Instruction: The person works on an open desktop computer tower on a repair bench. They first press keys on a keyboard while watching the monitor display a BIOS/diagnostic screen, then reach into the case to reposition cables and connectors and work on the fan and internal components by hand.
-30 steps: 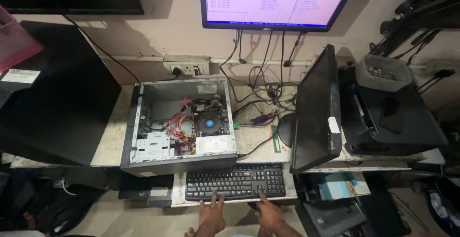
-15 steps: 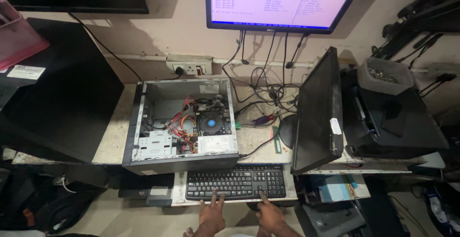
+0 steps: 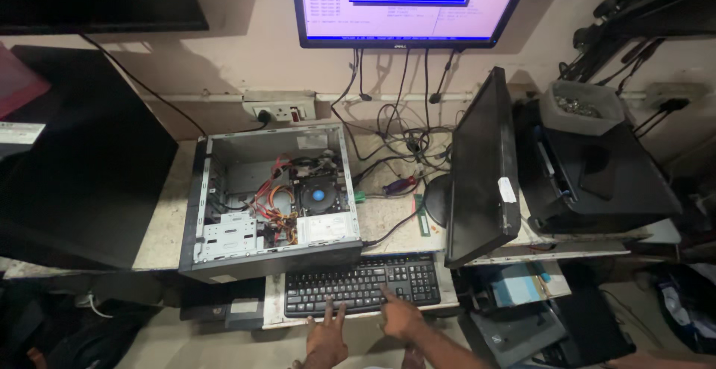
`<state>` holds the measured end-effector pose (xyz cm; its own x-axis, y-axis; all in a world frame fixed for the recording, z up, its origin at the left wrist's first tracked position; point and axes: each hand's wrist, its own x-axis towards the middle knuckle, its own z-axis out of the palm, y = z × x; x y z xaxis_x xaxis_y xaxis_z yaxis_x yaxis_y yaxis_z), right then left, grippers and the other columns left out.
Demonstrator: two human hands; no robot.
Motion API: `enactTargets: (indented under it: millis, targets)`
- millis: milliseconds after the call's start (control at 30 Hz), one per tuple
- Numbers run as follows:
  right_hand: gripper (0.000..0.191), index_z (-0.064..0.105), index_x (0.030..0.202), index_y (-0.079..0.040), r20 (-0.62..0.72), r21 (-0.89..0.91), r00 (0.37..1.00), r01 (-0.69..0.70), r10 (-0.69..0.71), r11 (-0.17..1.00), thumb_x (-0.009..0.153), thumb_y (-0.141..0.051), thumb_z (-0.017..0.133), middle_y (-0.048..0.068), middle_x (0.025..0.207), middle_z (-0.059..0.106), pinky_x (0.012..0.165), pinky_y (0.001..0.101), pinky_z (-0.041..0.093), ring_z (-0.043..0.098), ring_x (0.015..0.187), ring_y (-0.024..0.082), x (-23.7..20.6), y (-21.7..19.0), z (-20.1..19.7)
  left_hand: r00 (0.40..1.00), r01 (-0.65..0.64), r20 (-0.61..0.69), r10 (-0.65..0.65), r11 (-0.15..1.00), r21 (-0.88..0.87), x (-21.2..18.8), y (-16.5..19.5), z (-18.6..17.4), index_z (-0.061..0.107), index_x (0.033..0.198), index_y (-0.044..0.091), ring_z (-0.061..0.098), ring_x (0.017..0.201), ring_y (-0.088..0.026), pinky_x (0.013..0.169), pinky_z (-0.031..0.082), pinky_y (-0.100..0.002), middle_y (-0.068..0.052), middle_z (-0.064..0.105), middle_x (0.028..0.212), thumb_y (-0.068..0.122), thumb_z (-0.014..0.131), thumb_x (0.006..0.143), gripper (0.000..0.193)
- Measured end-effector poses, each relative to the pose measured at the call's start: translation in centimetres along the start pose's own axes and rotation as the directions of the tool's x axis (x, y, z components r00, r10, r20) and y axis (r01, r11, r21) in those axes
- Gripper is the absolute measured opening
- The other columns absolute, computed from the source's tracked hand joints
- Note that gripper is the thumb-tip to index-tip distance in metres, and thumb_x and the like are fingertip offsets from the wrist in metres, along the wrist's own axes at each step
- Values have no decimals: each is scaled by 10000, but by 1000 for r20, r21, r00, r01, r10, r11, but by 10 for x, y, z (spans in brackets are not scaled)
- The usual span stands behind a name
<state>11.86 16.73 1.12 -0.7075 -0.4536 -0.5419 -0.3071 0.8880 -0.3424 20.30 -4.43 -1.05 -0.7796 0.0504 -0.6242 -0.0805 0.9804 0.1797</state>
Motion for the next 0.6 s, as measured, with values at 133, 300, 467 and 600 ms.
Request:
enactTargets:
  millis: [133, 300, 467, 600]
  targets:
    - [276, 728, 1067, -104, -63, -71, 998, -6, 2, 997, 819, -208, 666, 106, 1650, 357, 1036, 480, 511, 637, 1219, 387, 3, 4, 0, 997, 69, 30, -68, 997, -36, 0, 3, -2, 34, 1674, 290, 396, 1434, -534, 1208, 313, -538, -88, -65, 1747, 295, 706, 871, 1047]
    - [347, 686, 1168, -149, -116, 68, 989, -83, 91, 994, 824, -192, 691, 113, 1667, 233, 1028, 459, 524, 628, 1228, 380, -11, 17, 11, 1000, -9, -20, 10, 998, 62, 5, 0, 5, 23, 1657, 189, 400, 1449, -467, 1221, 283, -577, -221, -78, 1711, 363, 738, 868, 1079]
    - [322, 676, 1161, -147, -80, 109, 982, -164, 173, 980, 870, -266, 746, 50, 1720, 118, 1043, 443, 519, 629, 1232, 366, -25, 21, 21, 999, 42, 2, -42, 999, 0, 7, -3, 10, 29, 1668, 238, 386, 1444, -519, 1233, 300, -513, -167, -71, 1728, 365, 752, 866, 1087]
    - [331, 650, 1200, -147, -78, 100, 984, -153, 161, 983, 900, -263, 731, 41, 1722, 88, 1042, 457, 510, 614, 1246, 363, -25, 22, 26, 999, 31, -20, -31, 1000, -3, 4, -1, 7, 36, 1662, 240, 382, 1428, -543, 1217, 334, -518, -174, -73, 1724, 349, 759, 855, 1089]
